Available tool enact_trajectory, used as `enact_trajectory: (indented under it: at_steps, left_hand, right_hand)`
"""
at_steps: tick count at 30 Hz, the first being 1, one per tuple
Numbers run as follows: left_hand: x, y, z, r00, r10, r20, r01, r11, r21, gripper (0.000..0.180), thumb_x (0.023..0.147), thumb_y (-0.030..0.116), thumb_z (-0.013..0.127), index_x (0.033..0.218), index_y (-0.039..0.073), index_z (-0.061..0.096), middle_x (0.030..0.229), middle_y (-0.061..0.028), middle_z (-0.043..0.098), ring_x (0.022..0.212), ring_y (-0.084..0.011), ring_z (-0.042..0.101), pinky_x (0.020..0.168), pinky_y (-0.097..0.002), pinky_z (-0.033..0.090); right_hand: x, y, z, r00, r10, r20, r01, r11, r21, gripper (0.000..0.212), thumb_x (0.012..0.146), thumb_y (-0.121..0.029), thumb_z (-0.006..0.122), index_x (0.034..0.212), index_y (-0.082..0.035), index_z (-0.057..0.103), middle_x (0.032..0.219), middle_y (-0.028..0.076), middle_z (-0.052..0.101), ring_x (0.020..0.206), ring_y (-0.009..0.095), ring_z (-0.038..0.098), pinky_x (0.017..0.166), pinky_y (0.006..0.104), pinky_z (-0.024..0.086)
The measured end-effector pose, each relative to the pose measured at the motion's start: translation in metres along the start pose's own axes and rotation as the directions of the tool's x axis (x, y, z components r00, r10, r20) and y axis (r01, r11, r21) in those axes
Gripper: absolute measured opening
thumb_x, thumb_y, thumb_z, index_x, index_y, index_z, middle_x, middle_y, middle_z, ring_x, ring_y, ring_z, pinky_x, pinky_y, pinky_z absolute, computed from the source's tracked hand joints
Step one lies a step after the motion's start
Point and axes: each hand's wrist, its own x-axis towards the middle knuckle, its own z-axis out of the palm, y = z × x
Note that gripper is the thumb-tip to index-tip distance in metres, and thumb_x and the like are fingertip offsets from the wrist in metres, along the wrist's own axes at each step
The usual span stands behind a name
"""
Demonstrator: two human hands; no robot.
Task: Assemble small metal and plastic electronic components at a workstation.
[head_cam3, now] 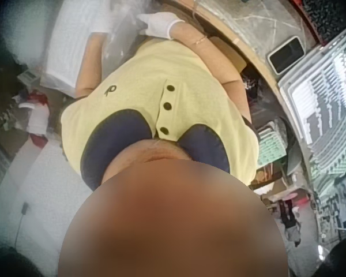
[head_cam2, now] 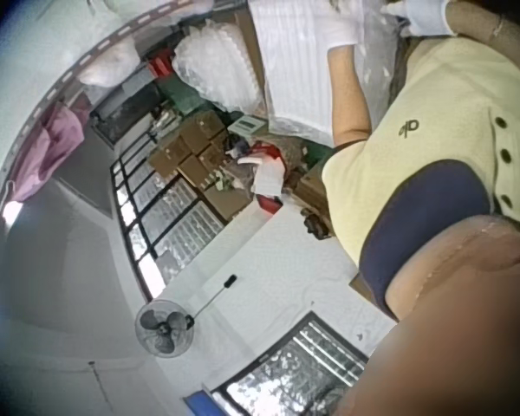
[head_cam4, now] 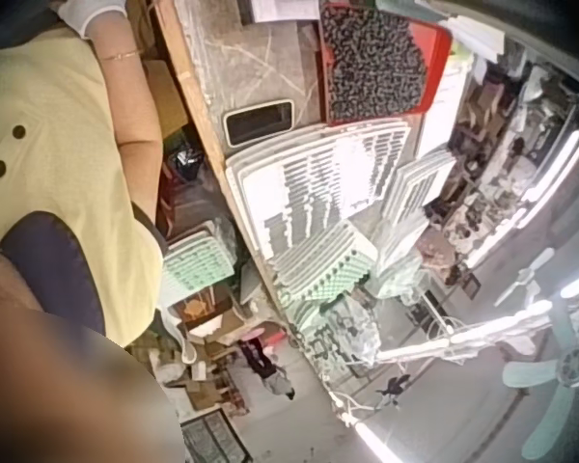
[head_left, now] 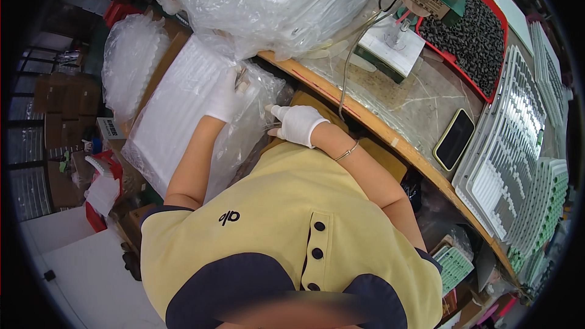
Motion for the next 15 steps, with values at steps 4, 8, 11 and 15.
enact_trajectory:
  at_steps: [4, 8, 11, 15]
  left_hand:
    - [-0.016, 0.002, 0.002, 0.992, 0.073, -0.104, -0.082, 0.993, -0.086, 0.031, 0.084, 0.003, 0.058, 0.114, 0.002, 0.055, 0.099, -0.0183, 0.058, 0.092, -0.0323, 0.059, 0.081, -0.0376, 0.047]
    - [-0.028, -0.015, 0.012, 0.978, -0.003, -0.207, -0.015, 0.996, -0.085, 0.031, 0.084, 0.003, 0.058, 0.114, 0.004, 0.057, 0.096, -0.0165, 0.058, 0.088, -0.0295, 0.059, 0.078, -0.0366, 0.047]
    - [-0.025, -0.007, 0.016, 0.977, 0.065, -0.202, -0.068, 0.998, -0.013, 0.029, 0.084, 0.004, 0.059, 0.113, 0.005, 0.058, 0.093, -0.0156, 0.059, 0.085, -0.0298, 0.059, 0.077, -0.0359, 0.048]
    - [-0.020, 0.001, 0.016, 0.982, 0.053, -0.183, -0.053, 0.999, 0.005, 0.028, 0.086, 0.006, 0.059, 0.114, 0.006, 0.059, 0.092, -0.0153, 0.059, 0.086, -0.0302, 0.059, 0.078, -0.0355, 0.048]
  right_hand:
    - [0.000, 0.008, -0.002, 1.000, -0.027, -0.009, 0.027, 1.000, 0.006, 0.060, 0.086, -0.040, 0.058, 0.136, -0.011, 0.042, 0.107, 0.018, 0.064, 0.093, 0.037, 0.062, 0.080, 0.0433, 0.048]
    - [0.006, 0.010, -0.004, 1.000, -0.012, 0.027, 0.013, 1.000, -0.026, 0.058, 0.086, -0.040, 0.058, 0.134, -0.010, 0.044, 0.107, 0.018, 0.064, 0.092, 0.037, 0.062, 0.080, 0.0433, 0.048]
    - [0.008, 0.016, -0.010, 0.993, 0.114, -0.004, -0.114, 0.993, -0.020, 0.046, 0.087, -0.038, 0.058, 0.122, -0.007, 0.053, 0.098, 0.019, 0.066, 0.088, 0.036, 0.064, 0.076, 0.0444, 0.049]
    - [0.004, 0.020, -0.014, 0.983, 0.129, -0.134, -0.131, 0.991, -0.003, 0.052, 0.087, -0.038, 0.057, 0.130, -0.009, 0.048, 0.091, 0.021, 0.066, 0.081, 0.037, 0.064, 0.075, 0.0438, 0.050]
